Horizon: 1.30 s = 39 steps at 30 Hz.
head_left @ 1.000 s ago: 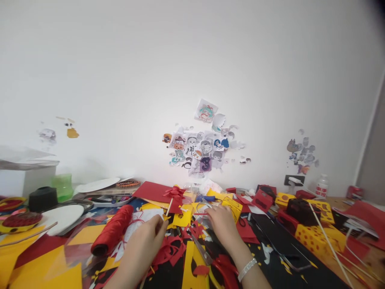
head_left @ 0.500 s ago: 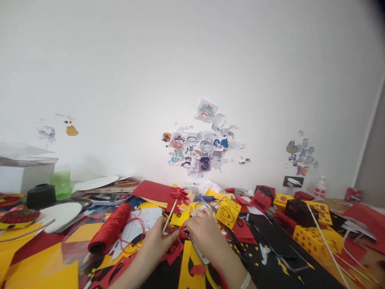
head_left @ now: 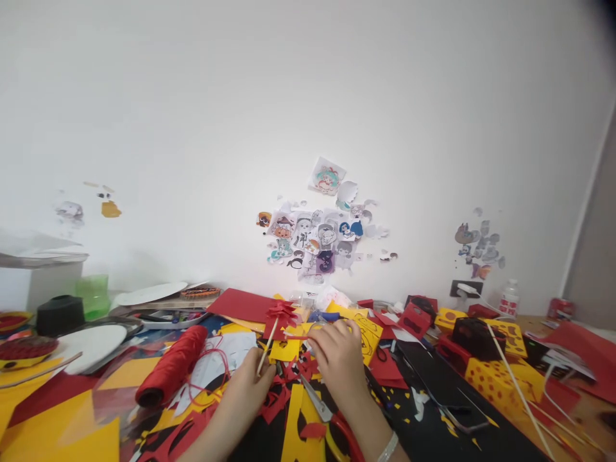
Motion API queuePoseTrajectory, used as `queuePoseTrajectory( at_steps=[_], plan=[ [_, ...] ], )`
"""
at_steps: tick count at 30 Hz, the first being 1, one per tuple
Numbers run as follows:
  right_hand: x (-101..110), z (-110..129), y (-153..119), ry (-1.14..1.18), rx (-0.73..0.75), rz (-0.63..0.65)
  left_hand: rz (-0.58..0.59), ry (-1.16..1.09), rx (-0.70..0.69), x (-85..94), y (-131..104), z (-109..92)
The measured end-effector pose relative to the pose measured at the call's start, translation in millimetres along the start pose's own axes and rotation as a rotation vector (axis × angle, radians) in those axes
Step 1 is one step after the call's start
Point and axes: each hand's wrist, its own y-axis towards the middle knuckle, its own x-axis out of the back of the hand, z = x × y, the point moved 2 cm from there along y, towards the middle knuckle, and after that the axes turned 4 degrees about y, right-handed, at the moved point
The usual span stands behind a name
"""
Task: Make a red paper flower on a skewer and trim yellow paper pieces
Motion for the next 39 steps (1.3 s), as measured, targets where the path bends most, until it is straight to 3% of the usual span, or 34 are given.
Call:
queuePoseTrajectory(
  at_steps=[6,13,17,20,23,25,32,39],
  plan=[
    [5,10,0,-0.001,-0.001,-0.245,0.047,0.018,-0.149,-5.7,-21,-23],
    [14,9,0,-0.071,0.05,-0.302,0.055,-0.034,-0.168,-9.9,-32,-31],
    [15,11,-1,-0.06,0.064,-0.299,0.089,0.117,-0.193,-2.4,-37,-33],
    [14,13,-1,-0.033,0.092,-0.269,-0.134,0.305,-0.346,18.0,-35,-41],
    [15,16,-1,0.012,0.131,-0.281,-0.413,0.361,-0.721,37.9,-32,-58],
    [17,19,-1,0.035,0.139,-0.315,-0.486,0.389,-0.891,45.0,-30,-71],
    [32,28,7,0.108,0.104,-0.452,-0.492,0.447,-1.018,50.7,-29,-108],
    [39,37,12,0.118,0.101,-0.487,-0.462,0.416,-1.008,54.0,-34,-106]
  ],
)
